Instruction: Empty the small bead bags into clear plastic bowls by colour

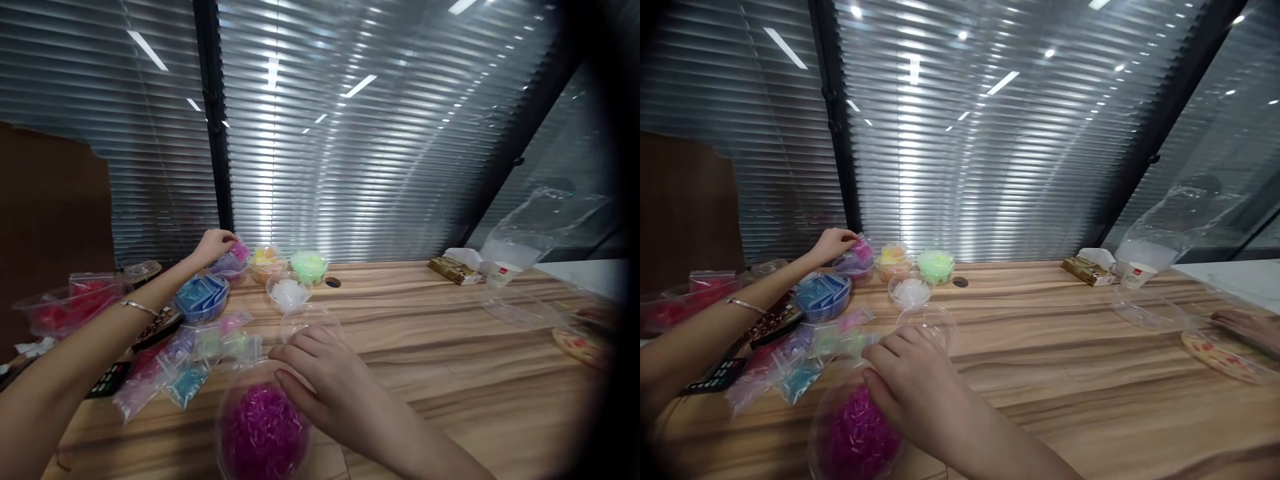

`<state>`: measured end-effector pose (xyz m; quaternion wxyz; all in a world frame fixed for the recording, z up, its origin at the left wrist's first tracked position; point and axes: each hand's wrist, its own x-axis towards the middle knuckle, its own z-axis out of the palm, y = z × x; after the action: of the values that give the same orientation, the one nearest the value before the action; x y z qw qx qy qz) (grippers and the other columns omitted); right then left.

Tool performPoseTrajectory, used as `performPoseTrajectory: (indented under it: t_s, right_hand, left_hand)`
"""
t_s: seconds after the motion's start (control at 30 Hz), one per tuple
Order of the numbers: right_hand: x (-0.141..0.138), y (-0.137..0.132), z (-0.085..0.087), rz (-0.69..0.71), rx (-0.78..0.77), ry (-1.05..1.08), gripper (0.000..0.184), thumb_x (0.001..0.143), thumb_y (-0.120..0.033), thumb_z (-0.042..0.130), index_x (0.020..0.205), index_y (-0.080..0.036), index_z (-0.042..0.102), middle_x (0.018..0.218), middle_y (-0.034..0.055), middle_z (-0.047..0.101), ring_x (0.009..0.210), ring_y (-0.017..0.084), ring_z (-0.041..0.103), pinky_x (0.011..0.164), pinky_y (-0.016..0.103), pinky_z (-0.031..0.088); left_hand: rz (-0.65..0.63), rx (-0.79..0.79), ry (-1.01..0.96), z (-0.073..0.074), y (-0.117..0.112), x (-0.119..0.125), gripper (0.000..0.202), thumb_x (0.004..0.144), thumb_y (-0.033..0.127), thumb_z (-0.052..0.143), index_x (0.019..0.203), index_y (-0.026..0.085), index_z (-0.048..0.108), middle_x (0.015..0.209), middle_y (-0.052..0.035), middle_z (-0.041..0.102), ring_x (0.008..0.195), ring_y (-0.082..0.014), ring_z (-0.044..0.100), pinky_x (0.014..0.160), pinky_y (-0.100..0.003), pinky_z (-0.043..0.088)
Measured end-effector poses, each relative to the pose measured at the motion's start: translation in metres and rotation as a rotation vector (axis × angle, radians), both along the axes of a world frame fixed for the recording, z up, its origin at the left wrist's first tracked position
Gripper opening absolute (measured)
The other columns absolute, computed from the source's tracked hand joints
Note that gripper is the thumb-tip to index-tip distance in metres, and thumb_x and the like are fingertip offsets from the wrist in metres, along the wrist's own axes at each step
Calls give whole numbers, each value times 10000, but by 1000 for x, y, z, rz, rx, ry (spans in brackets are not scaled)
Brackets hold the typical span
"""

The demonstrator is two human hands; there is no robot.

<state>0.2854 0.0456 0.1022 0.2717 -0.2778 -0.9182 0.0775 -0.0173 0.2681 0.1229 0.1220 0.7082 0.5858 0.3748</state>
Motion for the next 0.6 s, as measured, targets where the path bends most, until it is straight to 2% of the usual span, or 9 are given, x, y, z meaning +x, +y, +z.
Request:
performPoseTrajectory:
  t_s: [0.07,0.17,0.3,0.4,0.5,0.6]
  right_hand:
    - [-1,4,-3,-34,14,2,146,994,-205,482,1036,-182,619,964,45,669,944,217,595,868,388,442]
    - [-4,12,-8,-83,66,33,141,975,-172,503,1076,-168,602,1047,75,657,998,238,585,878,398,446]
    - [-9,19,-13,-116,87,66,118,960,-177,539,1066,-165,589,998,71,650,948,243,580,833,392,448]
    - [-13,18,-15,-115,47,59,76,959,-234,572,1001,-171,577,940,56,636,895,238,576,791,376,434]
    - [-15,14,-16,-113,-21,52,146,957,-321,592,984,-179,568,919,47,627,861,231,572,750,356,415]
    - [-16,8,-16,-110,-83,40,217,960,-391,582,928,-177,568,840,30,607,761,204,554,681,323,382]
  left_hand:
    - [-36,-5,-104,0,-17,-1,302,897,337,676,1104,122,630,984,-54,672,962,-208,650,905,-414,540]
    - [-131,-53,-308,-11,-62,11,521,795,356,765,1235,161,566,898,-39,689,876,-200,673,820,-347,560]
    - [-263,-206,-551,-26,-139,38,540,738,400,808,1166,185,559,884,-38,691,790,-163,680,726,-277,569]
    - [-353,-330,-661,-27,-182,52,498,699,381,846,1044,178,549,729,3,662,650,-123,645,626,-227,538]
    - [-410,-381,-747,-26,-204,59,438,658,319,877,914,160,559,669,32,629,616,-86,613,598,-172,497]
    - [-438,-383,-788,-31,-211,62,374,651,242,877,846,145,573,655,44,614,610,-62,593,592,-143,470]
